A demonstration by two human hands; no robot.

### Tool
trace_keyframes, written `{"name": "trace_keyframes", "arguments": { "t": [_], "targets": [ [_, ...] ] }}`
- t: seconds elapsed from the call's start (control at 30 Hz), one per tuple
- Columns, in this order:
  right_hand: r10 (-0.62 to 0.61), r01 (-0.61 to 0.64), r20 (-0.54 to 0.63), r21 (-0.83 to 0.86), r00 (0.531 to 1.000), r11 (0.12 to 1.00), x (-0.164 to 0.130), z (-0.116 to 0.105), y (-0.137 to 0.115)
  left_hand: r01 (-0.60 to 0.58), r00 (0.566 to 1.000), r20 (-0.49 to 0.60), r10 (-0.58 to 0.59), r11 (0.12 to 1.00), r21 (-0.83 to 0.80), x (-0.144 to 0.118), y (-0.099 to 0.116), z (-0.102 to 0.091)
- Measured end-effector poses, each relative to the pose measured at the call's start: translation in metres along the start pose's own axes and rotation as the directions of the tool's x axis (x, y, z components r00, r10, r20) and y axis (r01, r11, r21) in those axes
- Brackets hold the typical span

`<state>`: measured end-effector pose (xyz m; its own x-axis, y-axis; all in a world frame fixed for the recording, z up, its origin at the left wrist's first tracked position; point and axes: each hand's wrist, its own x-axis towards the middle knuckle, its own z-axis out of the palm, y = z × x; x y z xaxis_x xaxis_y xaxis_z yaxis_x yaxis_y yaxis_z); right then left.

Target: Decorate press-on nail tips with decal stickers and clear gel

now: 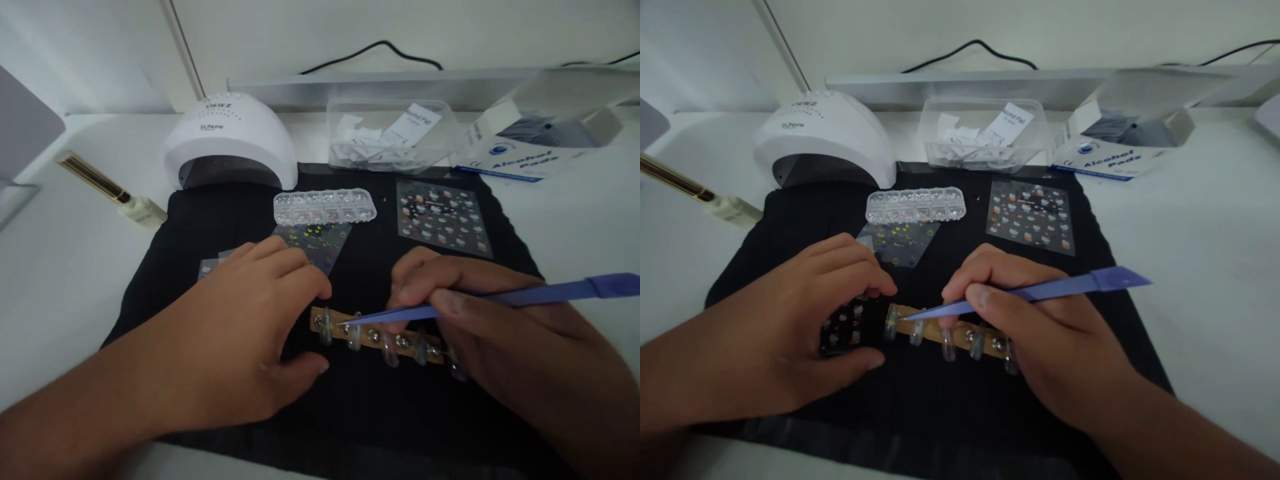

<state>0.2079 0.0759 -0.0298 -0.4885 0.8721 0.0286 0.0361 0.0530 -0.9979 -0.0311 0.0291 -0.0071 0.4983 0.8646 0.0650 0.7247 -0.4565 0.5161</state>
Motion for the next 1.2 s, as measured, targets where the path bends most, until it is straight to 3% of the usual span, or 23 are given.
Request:
{"name": "trace_keyframes", "arguments": {
  "t": [0.2, 0.4, 0.6, 1.2],
  "targets": [
    [0.018, -0.018, 0.001, -0.008, 1.0, 1.0, 0.0007, 0.0009, -0.0004, -0.029, 0.999, -0.021, 0.03, 0.999, 0.014, 0.0001, 0.0022, -0.0044],
    [-0.008, 0.006, -0.024, -0.045, 1.0, 0.999, 0.0004, 0.0015, -0.0014, -0.079, 0.996, 0.045, 0.079, 0.997, 0.012, 0.0003, 0.0038, -0.0074],
    [0.04, -0.041, 0.02, 0.062, 0.999, 0.997, 0.0004, 0.0007, -0.001, -0.094, 0.994, 0.054, 0.095, 0.995, -0.023, -0.0007, 0.0032, -0.0067],
    [0.065, -0.065, 0.013, 0.075, 0.998, 0.995, -0.0002, 0.0013, 0.0005, -0.098, 0.993, 0.061, 0.099, 0.995, -0.015, 0.0005, 0.0037, -0.0044]
  ]
}}
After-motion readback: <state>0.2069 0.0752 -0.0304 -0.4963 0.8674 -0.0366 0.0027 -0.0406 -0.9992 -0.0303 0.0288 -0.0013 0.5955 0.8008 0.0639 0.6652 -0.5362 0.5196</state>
